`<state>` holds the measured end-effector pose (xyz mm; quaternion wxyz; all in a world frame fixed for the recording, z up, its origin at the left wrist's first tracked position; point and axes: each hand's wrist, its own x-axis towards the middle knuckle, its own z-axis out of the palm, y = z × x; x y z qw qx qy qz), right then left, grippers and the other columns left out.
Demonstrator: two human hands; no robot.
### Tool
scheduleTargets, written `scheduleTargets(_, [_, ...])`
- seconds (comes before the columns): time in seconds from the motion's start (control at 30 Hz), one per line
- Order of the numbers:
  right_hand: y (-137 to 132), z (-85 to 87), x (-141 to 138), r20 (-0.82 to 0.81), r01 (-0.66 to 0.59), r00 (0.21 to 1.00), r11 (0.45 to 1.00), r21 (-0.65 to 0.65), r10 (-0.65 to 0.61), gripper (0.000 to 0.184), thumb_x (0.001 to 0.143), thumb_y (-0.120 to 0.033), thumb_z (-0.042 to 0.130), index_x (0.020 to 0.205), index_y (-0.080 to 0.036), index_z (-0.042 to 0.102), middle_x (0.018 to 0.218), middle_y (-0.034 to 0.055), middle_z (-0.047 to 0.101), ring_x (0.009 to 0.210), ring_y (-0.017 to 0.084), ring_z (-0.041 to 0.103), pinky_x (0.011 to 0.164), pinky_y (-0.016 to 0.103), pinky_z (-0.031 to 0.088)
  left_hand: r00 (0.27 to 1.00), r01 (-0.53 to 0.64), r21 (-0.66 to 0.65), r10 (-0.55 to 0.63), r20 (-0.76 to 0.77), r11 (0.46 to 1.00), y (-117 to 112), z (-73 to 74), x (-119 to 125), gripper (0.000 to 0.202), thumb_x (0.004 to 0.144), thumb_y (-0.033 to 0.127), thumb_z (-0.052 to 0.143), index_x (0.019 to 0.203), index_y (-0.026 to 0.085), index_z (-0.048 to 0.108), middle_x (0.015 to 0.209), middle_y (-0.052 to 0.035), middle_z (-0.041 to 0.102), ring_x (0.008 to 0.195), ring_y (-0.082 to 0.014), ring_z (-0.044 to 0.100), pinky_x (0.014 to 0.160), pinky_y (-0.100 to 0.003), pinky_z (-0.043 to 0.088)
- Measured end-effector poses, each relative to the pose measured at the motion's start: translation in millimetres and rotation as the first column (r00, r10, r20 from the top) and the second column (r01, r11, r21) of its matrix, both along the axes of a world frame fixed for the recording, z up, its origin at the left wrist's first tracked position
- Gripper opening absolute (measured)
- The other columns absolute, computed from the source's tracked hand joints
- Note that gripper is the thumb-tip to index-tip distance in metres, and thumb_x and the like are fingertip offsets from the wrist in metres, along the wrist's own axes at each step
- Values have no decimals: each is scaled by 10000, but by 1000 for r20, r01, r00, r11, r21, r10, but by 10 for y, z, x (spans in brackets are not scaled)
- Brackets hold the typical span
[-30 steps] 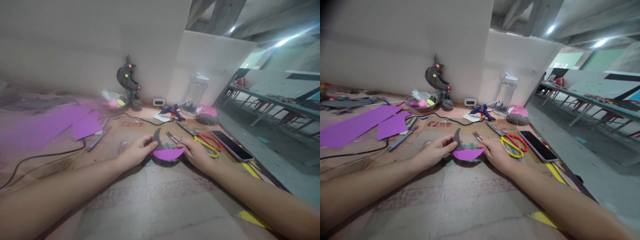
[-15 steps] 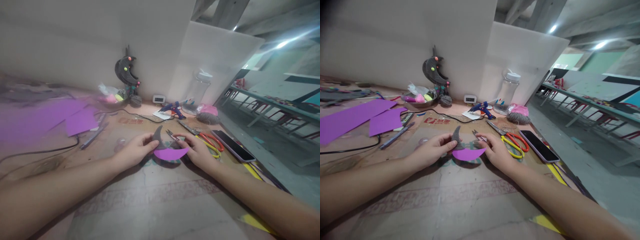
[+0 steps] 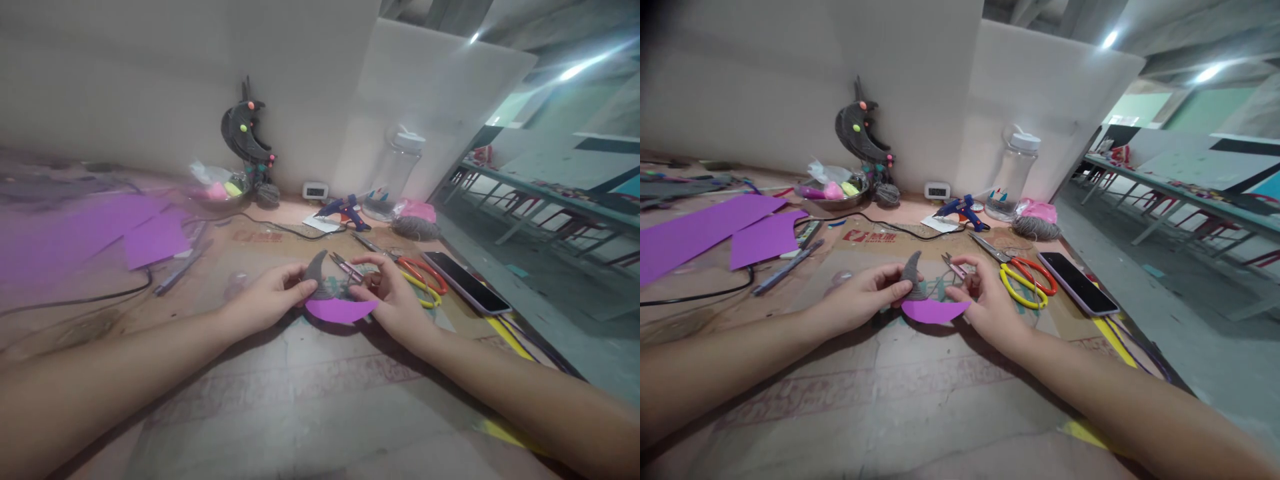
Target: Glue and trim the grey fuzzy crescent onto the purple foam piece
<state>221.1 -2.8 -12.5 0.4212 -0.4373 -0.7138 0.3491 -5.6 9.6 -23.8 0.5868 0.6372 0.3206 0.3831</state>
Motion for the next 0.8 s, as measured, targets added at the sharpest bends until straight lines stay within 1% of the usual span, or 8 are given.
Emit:
scheduleTargets(0.07, [49,8,12,-90,53,994,996,-74,-59,278,860,-276,615,1108,-245,493,721,-37,549,550,101,494,506,232,411,1000,-2,-26,2,6,1000,-2,1,-3,285,891,353,602,1111,186,671,959,-39,691,856,-162,602,744,-254,446])
scheduleTargets(0.2, [77,54,57,-157,84,984,996,14,-81,205,934,-305,506,1128,-251,547,802,-14,573,543,95,496,546,267,454,1000,-8,-44,9,17,999,6,1,-8,311,876,388,618,1115,196,674,1021,-55,701,937,-188,611,793,-269,451])
scheduleTargets(0.3, [22,81,68,-28,-81,996,997,3,81,415,945,-226,468,1356,-282,472,671,-34,523,580,121,526,571,269,448,1000,-6,-34,5,-7,999,16,2,-13,333,871,411,618,1118,195,676,1004,-58,696,906,-188,604,767,-271,445])
scheduleTargets(0.4, [-48,83,56,111,-246,963,969,6,244,558,905,-125,454,1429,-315,418,752,-19,583,634,117,534,620,268,458,999,-7,-13,6,-41,1000,20,6,-20,347,877,420,603,1131,193,670,966,-53,676,834,-172,574,695,-260,425])
scheduleTargets(0.5, [-76,61,46,218,-259,948,959,113,230,542,832,-61,481,1315,-298,550,978,18,668,817,135,607,761,296,491,999,11,2,-11,-52,1000,18,15,-24,344,888,412,591,1150,200,661,960,-47,658,754,-141,531,640,-243,400])
scheduleTargets(0.57, [-62,44,43,230,-206,958,971,123,173,410,821,-89,524,1179,-254,637,1044,35,687,887,151,634,799,303,498,999,16,-8,-16,-49,1000,13,22,-22,335,890,397,593,1151,198,659,955,-44,651,726,-127,513,628,-236,393])
scheduleTargets(0.67, [-13,30,39,193,-114,976,990,79,97,137,835,-206,605,938,-206,695,925,37,709,828,155,646,763,290,506,999,15,-23,-16,-35,1000,7,26,-19,325,888,386,598,1143,195,660,955,-42,650,721,-122,510,624,-231,390])
scheduleTargets(0.8, [40,42,29,130,-67,990,997,50,60,97,822,-279,652,796,-194,690,829,31,697,760,151,626,723,287,497,999,4,-20,-5,-53,1000,10,20,-17,330,876,396,609,1129,192,669,920,-38,650,655,-110,482,583,-226,367])
